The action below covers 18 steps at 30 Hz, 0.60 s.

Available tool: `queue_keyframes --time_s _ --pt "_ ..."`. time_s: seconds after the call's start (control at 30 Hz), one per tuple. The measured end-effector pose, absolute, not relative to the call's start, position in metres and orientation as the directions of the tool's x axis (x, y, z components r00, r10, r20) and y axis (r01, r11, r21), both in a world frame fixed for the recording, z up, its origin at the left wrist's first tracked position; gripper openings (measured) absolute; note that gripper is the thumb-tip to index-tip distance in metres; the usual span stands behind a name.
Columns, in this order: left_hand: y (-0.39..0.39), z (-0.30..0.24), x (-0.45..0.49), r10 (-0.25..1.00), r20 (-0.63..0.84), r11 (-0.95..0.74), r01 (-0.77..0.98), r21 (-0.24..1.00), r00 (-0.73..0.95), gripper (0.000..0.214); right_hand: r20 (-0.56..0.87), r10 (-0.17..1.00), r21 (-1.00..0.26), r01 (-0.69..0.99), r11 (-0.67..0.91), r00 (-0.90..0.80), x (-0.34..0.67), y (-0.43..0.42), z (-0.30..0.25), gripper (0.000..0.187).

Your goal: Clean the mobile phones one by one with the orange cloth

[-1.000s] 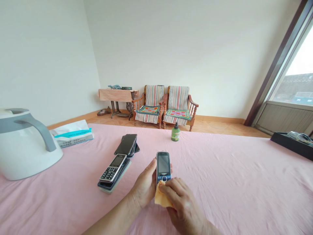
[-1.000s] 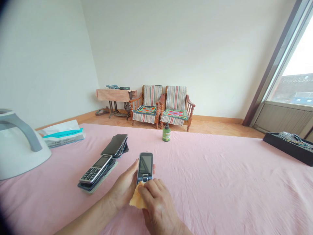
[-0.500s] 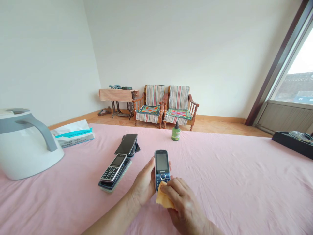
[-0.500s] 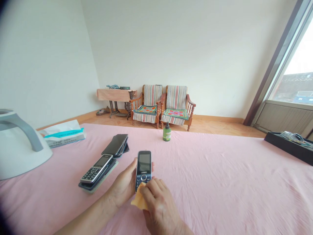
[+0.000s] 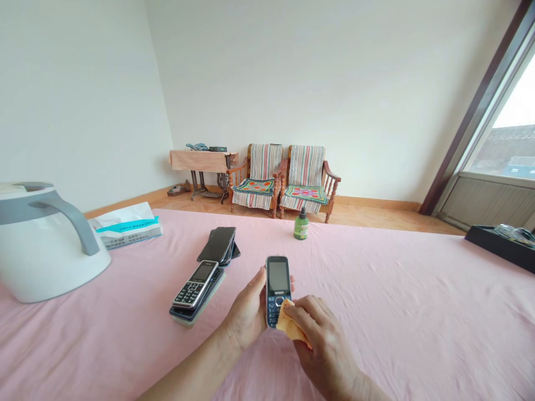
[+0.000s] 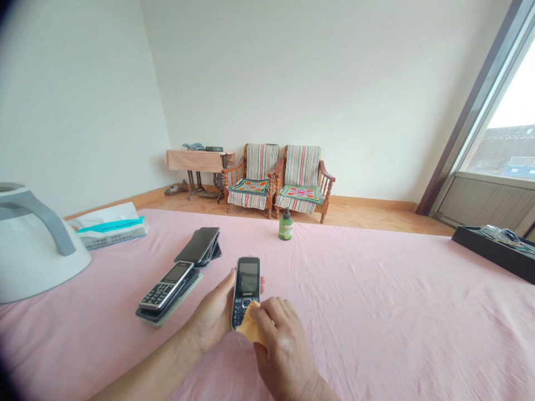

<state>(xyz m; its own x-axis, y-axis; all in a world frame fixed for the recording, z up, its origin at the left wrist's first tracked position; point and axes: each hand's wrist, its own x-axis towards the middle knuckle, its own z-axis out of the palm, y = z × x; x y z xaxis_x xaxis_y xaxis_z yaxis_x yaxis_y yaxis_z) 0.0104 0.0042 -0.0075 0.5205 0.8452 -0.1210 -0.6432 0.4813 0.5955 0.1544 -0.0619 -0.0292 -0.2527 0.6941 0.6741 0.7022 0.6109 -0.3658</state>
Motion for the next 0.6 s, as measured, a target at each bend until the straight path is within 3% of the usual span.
queue_keyframes --time_s 0.27,0.6 --pt "0.0 -0.005 0.018 0.871 -0.207 0.476 -0.66 0.581 0.446 0.037 0.7 0.625 -0.302 0.65 0.697 -0.345 0.139 -0.062 -0.023 0.049" --pt "0.004 -0.007 0.012 0.889 -0.099 0.418 -0.704 0.573 0.447 0.037 0.689 0.679 -0.335 0.718 0.61 -0.255 0.152 -0.06 -0.027 0.048"
